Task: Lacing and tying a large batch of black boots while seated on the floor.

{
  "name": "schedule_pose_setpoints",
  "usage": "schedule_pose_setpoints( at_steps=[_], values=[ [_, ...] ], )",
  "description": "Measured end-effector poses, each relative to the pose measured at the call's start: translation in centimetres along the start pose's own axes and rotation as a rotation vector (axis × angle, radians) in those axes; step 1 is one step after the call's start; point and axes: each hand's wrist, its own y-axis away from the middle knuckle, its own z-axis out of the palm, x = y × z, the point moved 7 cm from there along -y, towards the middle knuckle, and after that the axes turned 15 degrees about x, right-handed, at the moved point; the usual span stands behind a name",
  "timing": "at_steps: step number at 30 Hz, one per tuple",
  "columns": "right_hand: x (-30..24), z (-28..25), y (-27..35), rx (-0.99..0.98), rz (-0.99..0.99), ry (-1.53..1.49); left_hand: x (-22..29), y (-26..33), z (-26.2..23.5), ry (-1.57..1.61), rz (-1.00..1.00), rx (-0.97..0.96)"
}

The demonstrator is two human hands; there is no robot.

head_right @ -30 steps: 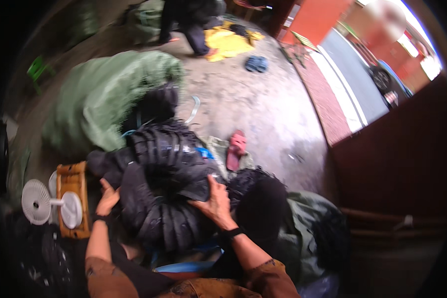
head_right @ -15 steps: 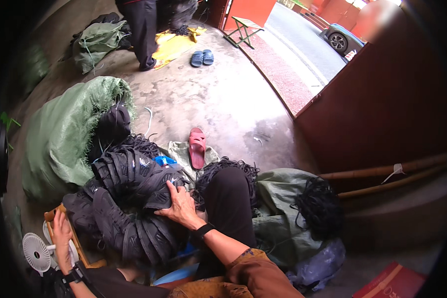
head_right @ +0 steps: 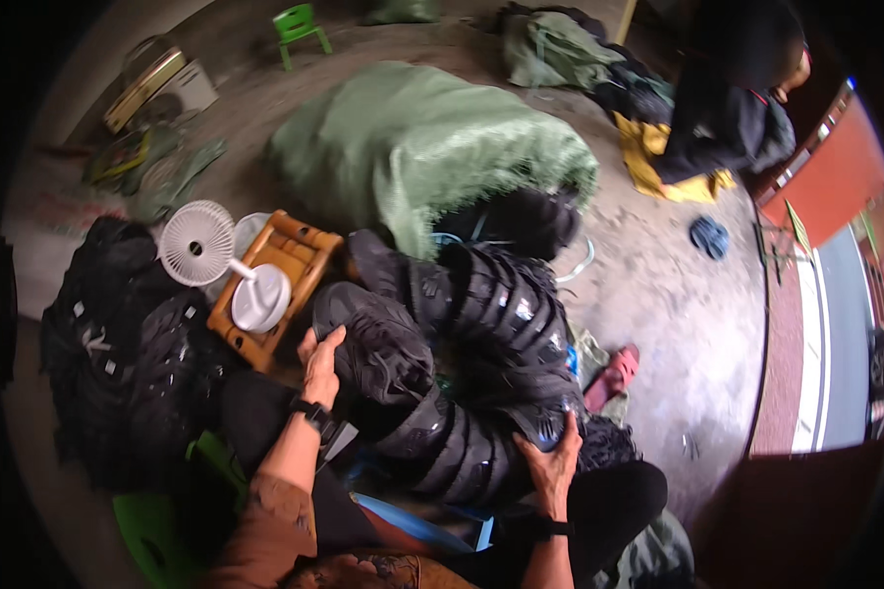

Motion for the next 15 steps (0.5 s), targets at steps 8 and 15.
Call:
schedule_pose_setpoints(
  at_steps=[8, 15],
  values=[
    [-1.4, 4.4, 1.8, -0.135, -0.061, -0.27, -11.3, -10.6, -10.8, -0.389, -0.075, 0.219],
    [-4.5, -1.8, 3.6, -0.338, 0.031, -0.362, -10.9, -2.8, -2.7, -0.154, -0.231, 0.146]
  ],
)
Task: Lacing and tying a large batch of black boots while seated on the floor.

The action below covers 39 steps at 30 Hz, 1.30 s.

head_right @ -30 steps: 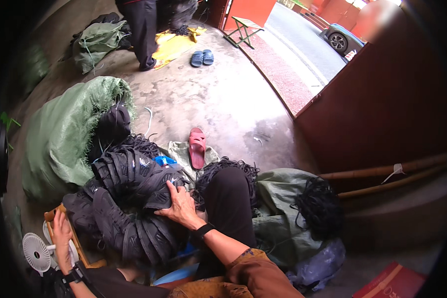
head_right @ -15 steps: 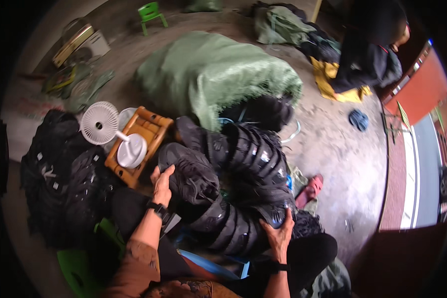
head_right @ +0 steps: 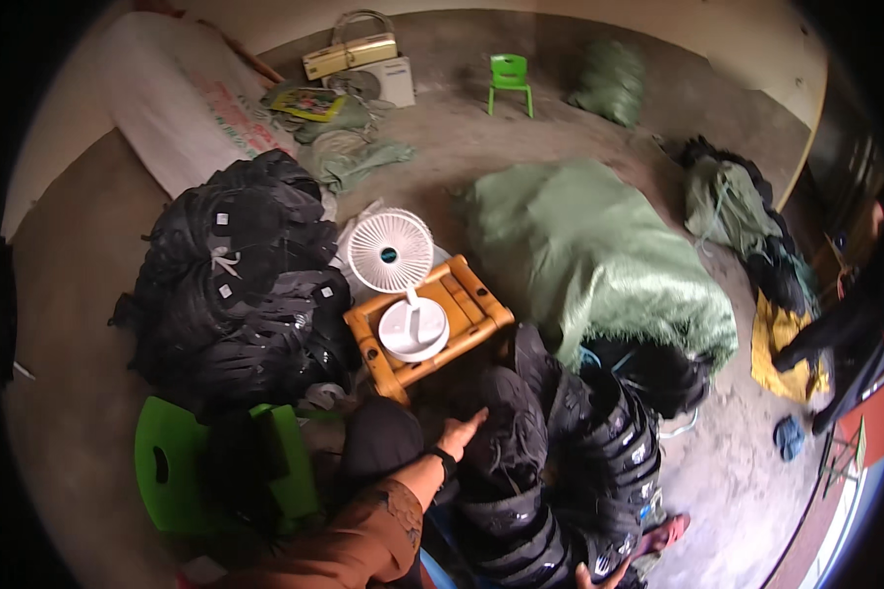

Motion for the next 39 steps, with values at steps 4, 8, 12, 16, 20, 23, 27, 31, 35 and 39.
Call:
schedule_pose_setpoints(
  at_steps=[4, 8, 12, 16, 20, 23, 27, 31, 35, 39],
  values=[
    [-0.2, 0.2, 2.2, 0.044, 0.048, -0.033, -3.2, -2.4, -1.0, -0.218, -0.104, 0.063],
    [-0.9, 0.7, 3.1, 0.063, 0.13, 0.028, -1.2, -0.2, -0.4, -0.164, -0.158, -0.022],
    [-1.3, 1.0, 4.1, -0.012, 0.144, 0.042, -2.8, -1.9, -0.3, -0.199, -0.154, 0.021],
    [-0.7, 2.3, 3.2, -0.072, 0.192, 0.015, -3.6, -2.5, 1.2, -0.115, -0.188, -0.069],
    [0.4, 0.7, 2.0, -0.076, 0.255, -0.008, -1.6, -0.5, 1.8, -0.066, -0.242, -0.072],
    [0.8, 0.4, 2.3, -0.132, 0.299, -0.05, 0.0, 0.4, -0.4, -0.003, -0.288, -0.196],
    [1.7, 1.0, 3.0, -0.178, 0.372, -0.097, 1.0, 1.0, -0.2, 0.067, -0.266, -0.243],
    [3.1, 0.3, 2.3, -0.08, 0.433, -0.121, 8.3, 6.9, 0.0, 0.087, 0.021, -0.229],
    [7.3, 1.0, -1.3, -0.122, 0.377, -0.113, 7.2, 8.2, 2.0, 0.136, -0.107, -0.419],
    [5.8, 1.5, -1.2, -0.012, 0.497, -0.036, 4.4, 3.9, 0.7, 0.085, -0.241, -0.466]
  ],
)
